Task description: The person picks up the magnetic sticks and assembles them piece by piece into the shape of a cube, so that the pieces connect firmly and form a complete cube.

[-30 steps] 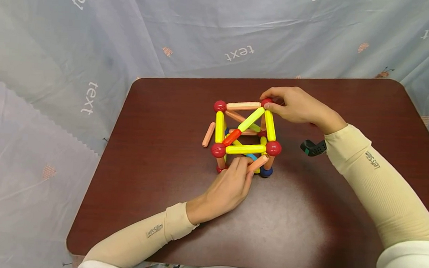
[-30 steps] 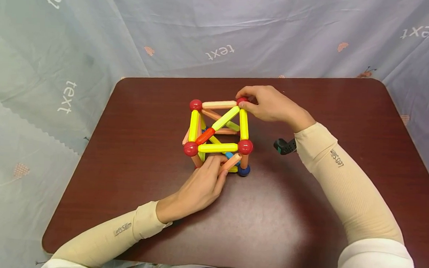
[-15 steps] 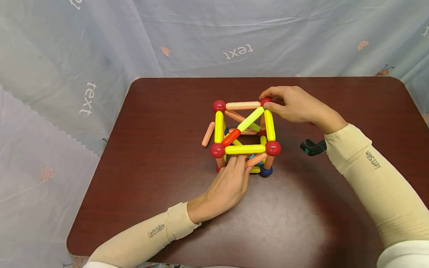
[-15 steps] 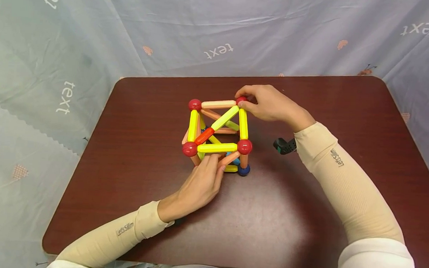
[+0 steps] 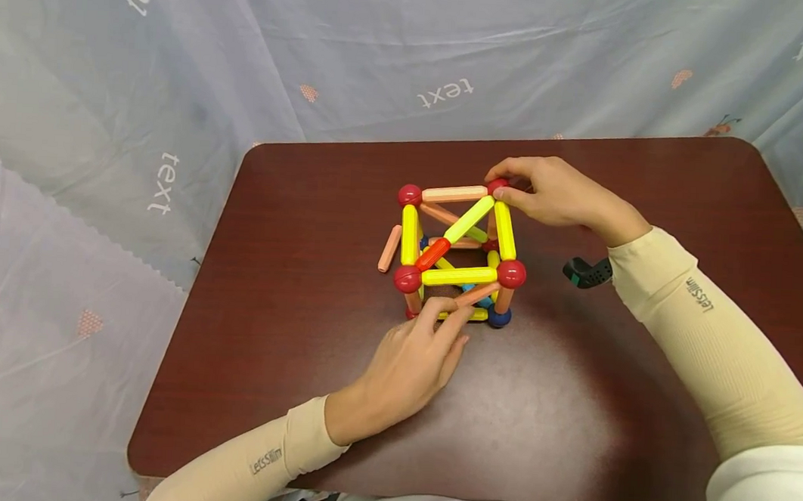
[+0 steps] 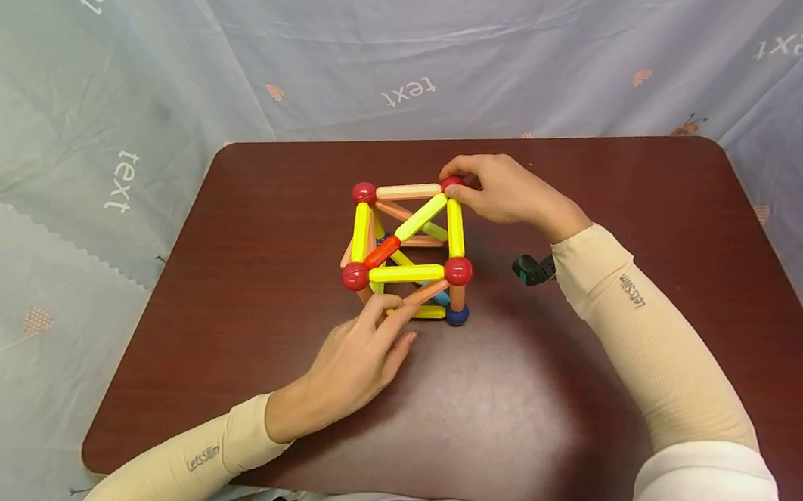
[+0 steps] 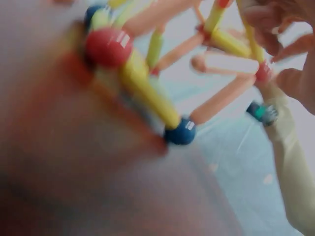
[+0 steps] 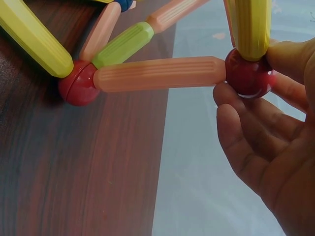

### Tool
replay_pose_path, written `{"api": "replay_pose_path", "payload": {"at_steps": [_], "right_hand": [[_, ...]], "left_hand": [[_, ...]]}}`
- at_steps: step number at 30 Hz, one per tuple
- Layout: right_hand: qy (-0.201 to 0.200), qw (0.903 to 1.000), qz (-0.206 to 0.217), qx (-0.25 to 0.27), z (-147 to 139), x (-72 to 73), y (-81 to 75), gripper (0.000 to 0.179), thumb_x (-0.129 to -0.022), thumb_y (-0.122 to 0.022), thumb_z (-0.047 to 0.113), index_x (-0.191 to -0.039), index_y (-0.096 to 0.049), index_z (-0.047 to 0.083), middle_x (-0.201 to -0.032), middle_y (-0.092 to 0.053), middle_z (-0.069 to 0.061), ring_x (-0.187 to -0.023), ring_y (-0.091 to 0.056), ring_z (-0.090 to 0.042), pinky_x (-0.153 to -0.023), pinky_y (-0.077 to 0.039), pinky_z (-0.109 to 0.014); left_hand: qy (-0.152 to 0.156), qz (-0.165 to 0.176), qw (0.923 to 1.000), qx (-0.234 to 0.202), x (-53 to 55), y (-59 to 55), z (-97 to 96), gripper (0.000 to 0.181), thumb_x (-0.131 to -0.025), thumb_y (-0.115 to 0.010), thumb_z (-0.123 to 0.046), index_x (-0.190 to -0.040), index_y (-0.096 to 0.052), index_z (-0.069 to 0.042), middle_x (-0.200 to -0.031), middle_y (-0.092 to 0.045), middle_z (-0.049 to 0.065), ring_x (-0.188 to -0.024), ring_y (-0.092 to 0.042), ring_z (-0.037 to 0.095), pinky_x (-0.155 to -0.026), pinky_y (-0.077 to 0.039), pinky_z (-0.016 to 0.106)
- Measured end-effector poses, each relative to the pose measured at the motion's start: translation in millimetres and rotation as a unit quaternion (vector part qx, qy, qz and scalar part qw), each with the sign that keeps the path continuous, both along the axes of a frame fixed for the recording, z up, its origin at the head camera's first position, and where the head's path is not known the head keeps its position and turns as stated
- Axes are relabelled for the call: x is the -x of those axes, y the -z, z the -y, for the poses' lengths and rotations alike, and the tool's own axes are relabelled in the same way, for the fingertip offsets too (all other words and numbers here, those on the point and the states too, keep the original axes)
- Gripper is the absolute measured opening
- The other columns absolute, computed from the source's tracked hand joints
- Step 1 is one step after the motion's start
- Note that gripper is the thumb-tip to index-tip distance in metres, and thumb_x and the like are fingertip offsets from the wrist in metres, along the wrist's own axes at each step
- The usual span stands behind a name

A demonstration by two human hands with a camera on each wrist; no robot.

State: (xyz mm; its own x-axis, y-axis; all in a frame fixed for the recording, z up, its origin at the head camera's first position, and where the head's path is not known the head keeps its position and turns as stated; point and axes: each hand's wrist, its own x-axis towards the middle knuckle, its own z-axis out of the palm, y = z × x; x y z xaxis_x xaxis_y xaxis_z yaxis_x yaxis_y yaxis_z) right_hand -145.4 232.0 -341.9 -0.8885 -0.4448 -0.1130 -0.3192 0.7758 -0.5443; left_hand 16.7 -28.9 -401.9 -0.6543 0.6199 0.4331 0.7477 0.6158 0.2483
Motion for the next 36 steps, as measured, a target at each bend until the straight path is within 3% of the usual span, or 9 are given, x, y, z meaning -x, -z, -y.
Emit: {"api": "replay_pose_path", "payload": {"at_steps": [2,4,6,9,14,18,26,31,36], "right_hand": [[-0.002,1.0,-0.001,-0.002,0.2,0.3,-1.3,0.036,-0.105,-0.059,0.03,-0.137,-0.06,0.015,-0.124,-0.067,-0.01,-0.093,-0.062,-0.027,-0.082,-0.051,-0.04],[-0.002,1.0,0.001,-0.006,0.0,0.2,-1.7,0.036,-0.105,-0.058,0.03,-0.138,-0.059,0.015,-0.125,-0.067,-0.01,-0.09,-0.061,-0.027,-0.08,-0.05,-0.038],[-0.001,1.0,0.004,-0.008,0.6,-0.6,-1.3,0.036,-0.105,-0.058,0.03,-0.138,-0.059,0.015,-0.125,-0.067,-0.009,-0.088,-0.06,-0.027,-0.078,-0.049,-0.037],[0.0,1.0,0.003,-0.006,0.9,-0.8,-0.8,0.035,-0.105,-0.058,0.029,-0.138,-0.06,0.016,-0.123,-0.068,-0.009,-0.088,-0.06,-0.026,-0.078,-0.049,-0.037],[0.007,0.9999,0.008,0.011,1.6,-1.7,7.4,0.038,-0.105,-0.056,0.033,-0.14,-0.058,0.015,-0.125,-0.067,-0.01,-0.096,-0.062,-0.027,-0.084,-0.053,-0.041],[0.041,0.9991,0.014,0.0,-26.1,-4.4,19.8,0.045,-0.106,-0.054,0.037,-0.143,-0.055,0.012,-0.134,-0.065,-0.013,-0.113,-0.064,-0.029,-0.094,-0.054,-0.048],[0.087,0.9862,-0.004,-0.141,-105.4,-15.4,58.7,0.035,-0.098,-0.066,0.016,-0.129,-0.064,0.0,-0.126,-0.064,-0.025,-0.112,-0.062,-0.041,-0.097,-0.049,-0.058],[0.096,0.9774,-0.038,-0.185,-115.6,-18.7,80.2,0.032,-0.093,-0.071,0.014,-0.122,-0.065,0.001,-0.118,-0.062,-0.023,-0.103,-0.062,-0.039,-0.091,-0.051,-0.058],[0.101,0.972,-0.078,-0.197,-112.7,-21.2,88.5,0.033,-0.091,-0.073,0.013,-0.118,-0.064,-0.003,-0.107,-0.064,-0.022,-0.095,-0.062,-0.038,-0.085,-0.052,-0.056]], "left_hand": [[0.013,-0.061,0.9981,0.004,5.5,-11.6,8.2,0.031,-0.093,-0.073,-0.017,-0.124,-0.066,-0.011,-0.115,-0.061,0.008,-0.074,-0.06,0.017,-0.061,-0.05,0.023],[0.009,-0.09,0.9959,0.006,15.6,-23.4,16.2,0.028,-0.094,-0.073,-0.018,-0.121,-0.068,-0.012,-0.116,-0.063,0.01,-0.084,-0.058,0.022,-0.066,-0.048,0.029],[-0.006,-0.084,0.9963,0.011,26.4,-33.5,24.8,0.03,-0.093,-0.074,-0.021,-0.122,-0.068,-0.012,-0.119,-0.062,0.011,-0.089,-0.055,0.025,-0.068,-0.044,0.033],[-0.016,-0.044,0.9989,0.01,40.5,-43.4,36.4,0.033,-0.091,-0.078,-0.02,-0.121,-0.069,-0.011,-0.119,-0.062,0.01,-0.092,-0.056,0.026,-0.073,-0.045,0.035],[0.006,0.009,0.9999,-0.009,50.3,-44.4,50.7,0.025,-0.089,-0.081,-0.017,-0.111,-0.074,-0.007,-0.109,-0.067,0.007,-0.088,-0.058,0.024,-0.077,-0.051,0.033],[0.014,0.026,0.9995,-0.014,53.8,-43.8,54.7,0.03,-0.085,-0.084,-0.018,-0.112,-0.075,-0.008,-0.109,-0.067,0.007,-0.088,-0.059,0.021,-0.076,-0.054,0.031],[0.022,0.067,0.9965,-0.045,56.8,-41.6,55.9,0.034,-0.085,-0.084,-0.015,-0.117,-0.075,-0.008,-0.115,-0.065,0.006,-0.097,-0.065,0.019,-0.083,-0.057,0.032],[0.024,0.072,0.9959,-0.05,57.1,-39.6,57.2,0.034,-0.084,-0.085,-0.014,-0.116,-0.075,-0.009,-0.115,-0.065,0.005,-0.095,-0.065,0.018,-0.081,-0.057,0.031],[0.029,0.072,0.9956,-0.052,57.9,-39.3,58.4,0.034,-0.084,-0.085,-0.015,-0.116,-0.075,-0.009,-0.117,-0.064,0.005,-0.095,-0.066,0.017,-0.082,-0.058,0.031]]}}
